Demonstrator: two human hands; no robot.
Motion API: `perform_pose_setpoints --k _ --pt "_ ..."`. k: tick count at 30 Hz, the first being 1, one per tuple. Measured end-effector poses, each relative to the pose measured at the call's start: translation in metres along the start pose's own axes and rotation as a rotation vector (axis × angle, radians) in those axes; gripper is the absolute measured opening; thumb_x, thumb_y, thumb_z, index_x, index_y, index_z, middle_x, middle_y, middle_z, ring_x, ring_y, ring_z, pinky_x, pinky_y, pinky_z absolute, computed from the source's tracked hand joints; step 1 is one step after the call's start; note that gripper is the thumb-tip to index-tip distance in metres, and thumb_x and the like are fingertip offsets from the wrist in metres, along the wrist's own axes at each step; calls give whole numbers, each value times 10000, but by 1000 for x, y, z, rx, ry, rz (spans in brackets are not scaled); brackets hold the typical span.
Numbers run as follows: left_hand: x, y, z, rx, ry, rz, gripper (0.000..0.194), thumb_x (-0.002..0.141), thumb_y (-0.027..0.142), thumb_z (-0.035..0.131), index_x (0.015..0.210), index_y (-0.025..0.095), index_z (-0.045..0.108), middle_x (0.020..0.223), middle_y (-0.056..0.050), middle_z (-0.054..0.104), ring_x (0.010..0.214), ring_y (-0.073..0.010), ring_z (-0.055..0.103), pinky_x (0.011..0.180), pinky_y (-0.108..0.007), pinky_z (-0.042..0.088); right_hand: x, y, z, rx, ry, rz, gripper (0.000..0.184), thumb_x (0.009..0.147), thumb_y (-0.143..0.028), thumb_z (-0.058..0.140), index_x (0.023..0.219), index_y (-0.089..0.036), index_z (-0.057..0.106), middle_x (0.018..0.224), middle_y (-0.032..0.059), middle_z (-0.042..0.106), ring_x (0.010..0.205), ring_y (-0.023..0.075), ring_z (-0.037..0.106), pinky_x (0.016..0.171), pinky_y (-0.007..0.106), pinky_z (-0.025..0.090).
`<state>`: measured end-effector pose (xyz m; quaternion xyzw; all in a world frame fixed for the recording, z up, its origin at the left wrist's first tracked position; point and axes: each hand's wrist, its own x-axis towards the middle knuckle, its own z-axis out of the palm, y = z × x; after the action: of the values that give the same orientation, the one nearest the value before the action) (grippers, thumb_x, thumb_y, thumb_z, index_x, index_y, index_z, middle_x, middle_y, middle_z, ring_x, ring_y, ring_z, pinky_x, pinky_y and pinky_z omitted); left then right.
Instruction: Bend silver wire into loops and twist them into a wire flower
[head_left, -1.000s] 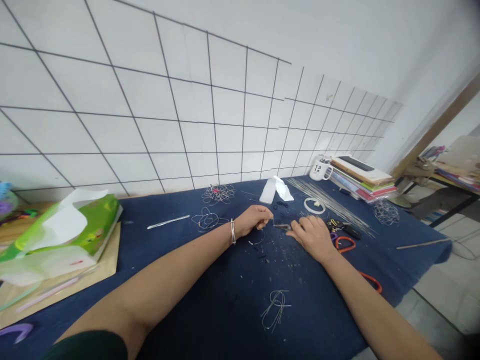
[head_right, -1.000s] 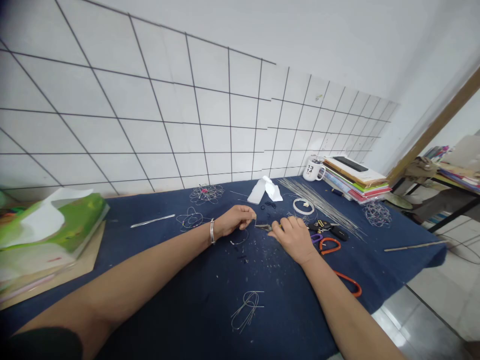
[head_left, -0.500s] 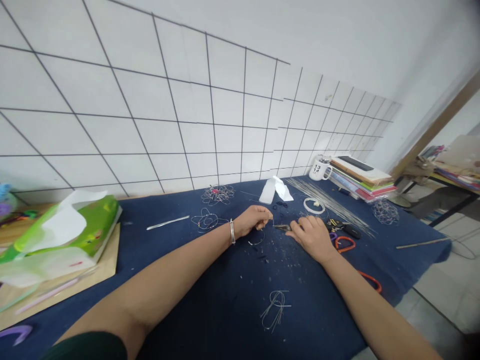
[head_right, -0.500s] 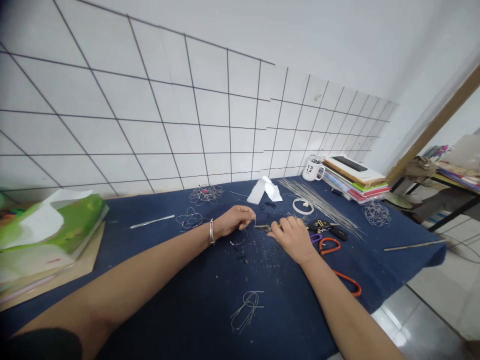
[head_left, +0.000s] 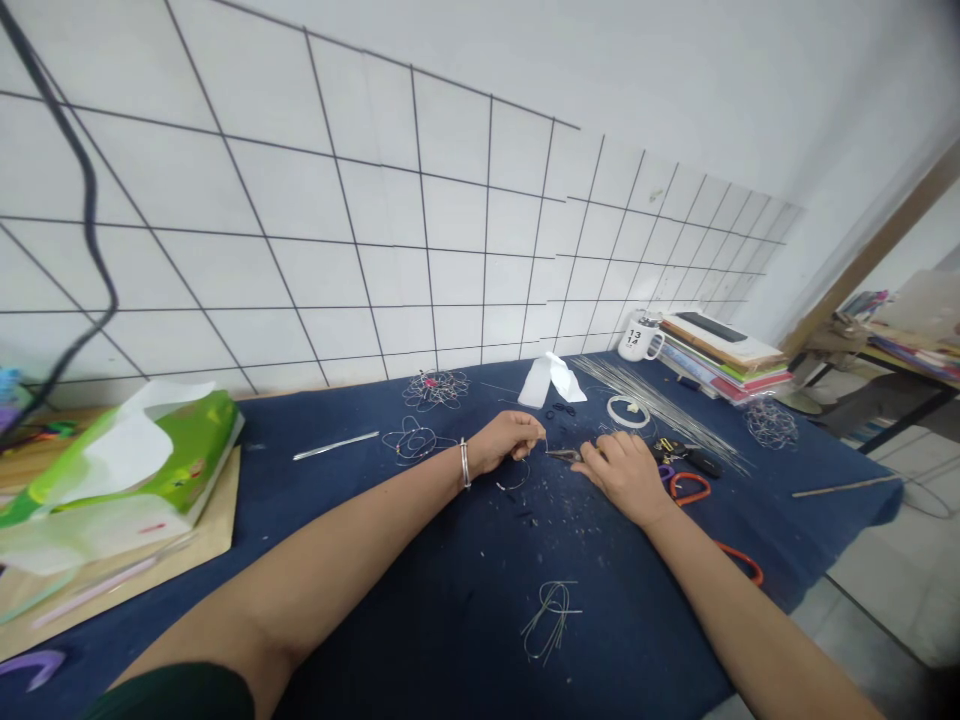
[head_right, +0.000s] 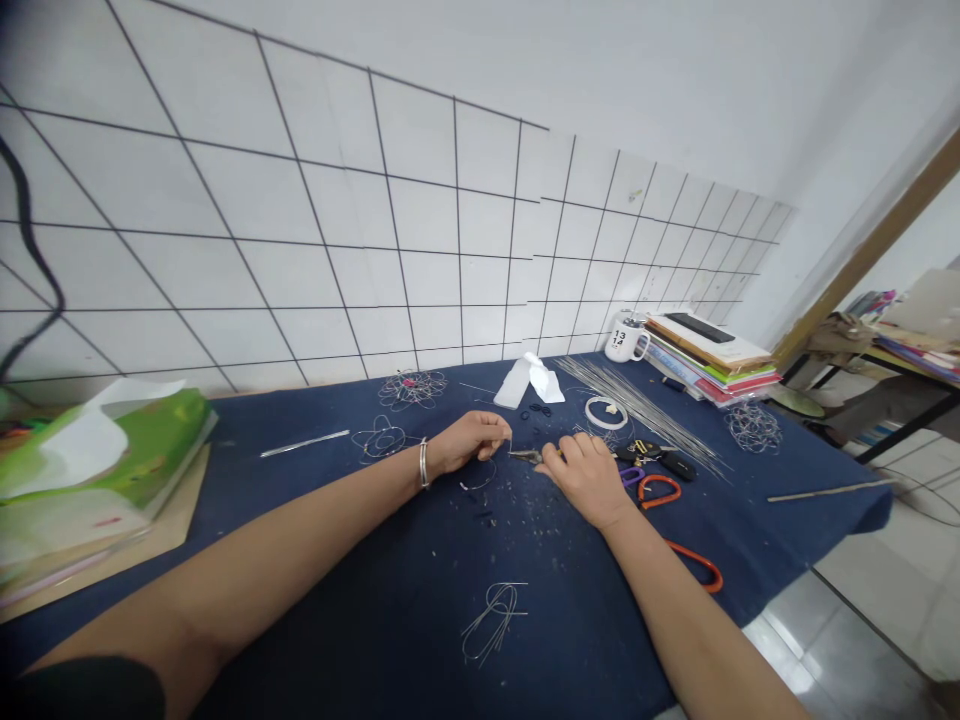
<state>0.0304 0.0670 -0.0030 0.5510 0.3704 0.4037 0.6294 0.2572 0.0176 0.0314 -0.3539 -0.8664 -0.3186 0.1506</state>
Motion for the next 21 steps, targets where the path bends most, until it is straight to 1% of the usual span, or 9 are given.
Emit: perform_pose_setpoints --k 7,15,21 --pt "0 0 0 1 -3 0 169 695 271 594 720 109 554 493 39 489 330 -23 361 347 -164 243 0 0 0 -17 -22 -4 300 868 -423 388 947 -205 578 736 54 489 764 182 379 676 319 225" --pt "-1 1 0 -3 -4 -4 183 696 279 597 724 103 556 489 35 491 330 -24 363 348 -163 243 1 -1 -2 18 4 2 280 867 -406 401 929 -204 585 734 53 487 761 178 381 673 310 228" --pt "1 -1 -1 -3 -7 0 170 699 275 591 719 111 552 491 39 486 334 -28 372 345 -164 245 1 0 -1 -6 -9 -6 285 868 -411 395 926 -202 580 729 54 483 756 180 373 671 317 218"
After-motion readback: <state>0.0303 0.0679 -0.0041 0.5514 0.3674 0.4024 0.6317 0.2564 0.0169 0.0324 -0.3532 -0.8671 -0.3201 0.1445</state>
